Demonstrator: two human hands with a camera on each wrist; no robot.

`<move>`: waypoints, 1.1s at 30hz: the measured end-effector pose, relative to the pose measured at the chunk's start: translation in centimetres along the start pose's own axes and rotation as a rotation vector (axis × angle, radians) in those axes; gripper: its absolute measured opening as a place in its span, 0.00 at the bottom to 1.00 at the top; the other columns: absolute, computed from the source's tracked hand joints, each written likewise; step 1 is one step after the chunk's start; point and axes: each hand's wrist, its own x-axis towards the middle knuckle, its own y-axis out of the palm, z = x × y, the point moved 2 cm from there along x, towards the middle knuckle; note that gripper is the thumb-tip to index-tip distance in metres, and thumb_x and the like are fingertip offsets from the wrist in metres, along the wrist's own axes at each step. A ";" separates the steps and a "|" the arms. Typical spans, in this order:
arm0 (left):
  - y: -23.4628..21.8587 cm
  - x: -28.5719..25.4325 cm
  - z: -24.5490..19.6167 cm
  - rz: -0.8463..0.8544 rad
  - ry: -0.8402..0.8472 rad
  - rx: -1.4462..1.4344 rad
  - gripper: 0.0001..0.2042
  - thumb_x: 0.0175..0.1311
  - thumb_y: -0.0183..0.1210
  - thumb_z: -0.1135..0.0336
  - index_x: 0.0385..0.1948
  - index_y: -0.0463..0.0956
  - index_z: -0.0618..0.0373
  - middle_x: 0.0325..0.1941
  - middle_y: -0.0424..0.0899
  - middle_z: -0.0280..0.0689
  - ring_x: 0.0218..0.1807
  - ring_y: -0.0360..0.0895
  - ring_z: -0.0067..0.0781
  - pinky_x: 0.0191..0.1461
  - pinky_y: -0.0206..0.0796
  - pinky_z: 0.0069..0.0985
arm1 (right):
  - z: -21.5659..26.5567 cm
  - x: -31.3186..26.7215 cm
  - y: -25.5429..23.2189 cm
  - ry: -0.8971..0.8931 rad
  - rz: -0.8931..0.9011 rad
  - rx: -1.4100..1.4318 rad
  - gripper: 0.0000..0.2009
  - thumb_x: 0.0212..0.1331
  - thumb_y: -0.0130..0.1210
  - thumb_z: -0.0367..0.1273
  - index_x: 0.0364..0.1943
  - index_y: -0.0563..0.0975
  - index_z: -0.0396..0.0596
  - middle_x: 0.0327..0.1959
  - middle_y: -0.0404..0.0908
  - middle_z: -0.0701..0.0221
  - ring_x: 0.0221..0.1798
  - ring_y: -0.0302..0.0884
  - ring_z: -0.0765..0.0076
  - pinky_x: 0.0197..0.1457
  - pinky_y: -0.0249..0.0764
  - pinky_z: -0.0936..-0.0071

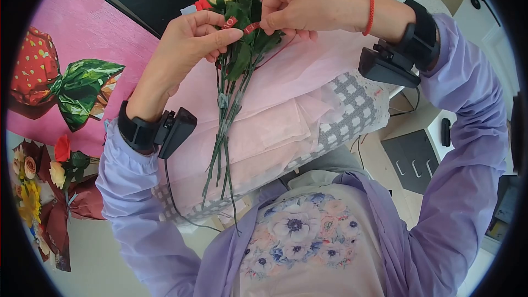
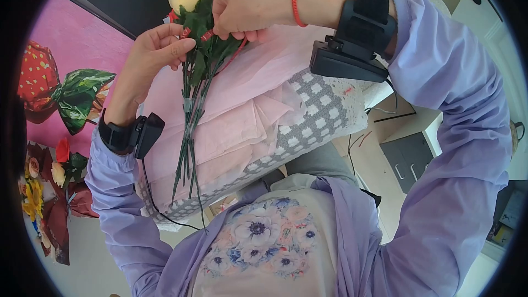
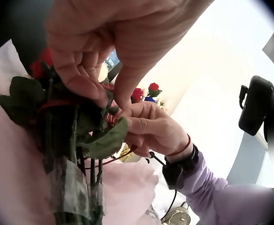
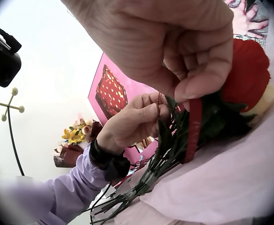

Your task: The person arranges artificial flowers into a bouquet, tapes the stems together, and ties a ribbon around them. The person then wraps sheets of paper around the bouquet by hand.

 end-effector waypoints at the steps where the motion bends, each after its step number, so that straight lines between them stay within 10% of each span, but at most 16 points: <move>1: 0.2 0.1 -0.2 0.011 -0.025 0.078 0.09 0.56 0.58 0.64 0.34 0.75 0.59 0.22 0.74 0.26 0.24 0.67 0.12 0.29 0.58 0.12 | 0.2 -0.1 -0.2 -0.088 0.027 0.006 0.08 0.49 0.51 0.28 0.19 0.76 0.38 0.15 0.75 0.69 0.15 0.71 0.76 0.20 0.69 0.80; 12: 0.2 -0.3 1.6 0.063 0.031 -0.141 0.09 0.58 0.55 0.63 0.37 0.75 0.56 0.29 0.76 0.25 0.30 0.68 0.12 0.36 0.61 0.13 | 0.4 -1.7 -0.3 -0.260 -0.024 -0.083 0.10 0.48 0.50 0.29 0.16 0.76 0.36 0.12 0.74 0.68 0.16 0.70 0.77 0.21 0.65 0.78; 33: -0.2 -0.6 2.6 0.146 0.002 -0.517 0.09 0.60 0.53 0.69 0.41 0.73 0.58 0.37 0.77 0.29 0.37 0.72 0.16 0.42 0.64 0.16 | -0.8 -2.5 2.2 0.015 0.057 0.106 0.09 0.48 0.46 0.27 0.17 0.74 0.37 0.13 0.73 0.69 0.15 0.72 0.77 0.18 0.68 0.81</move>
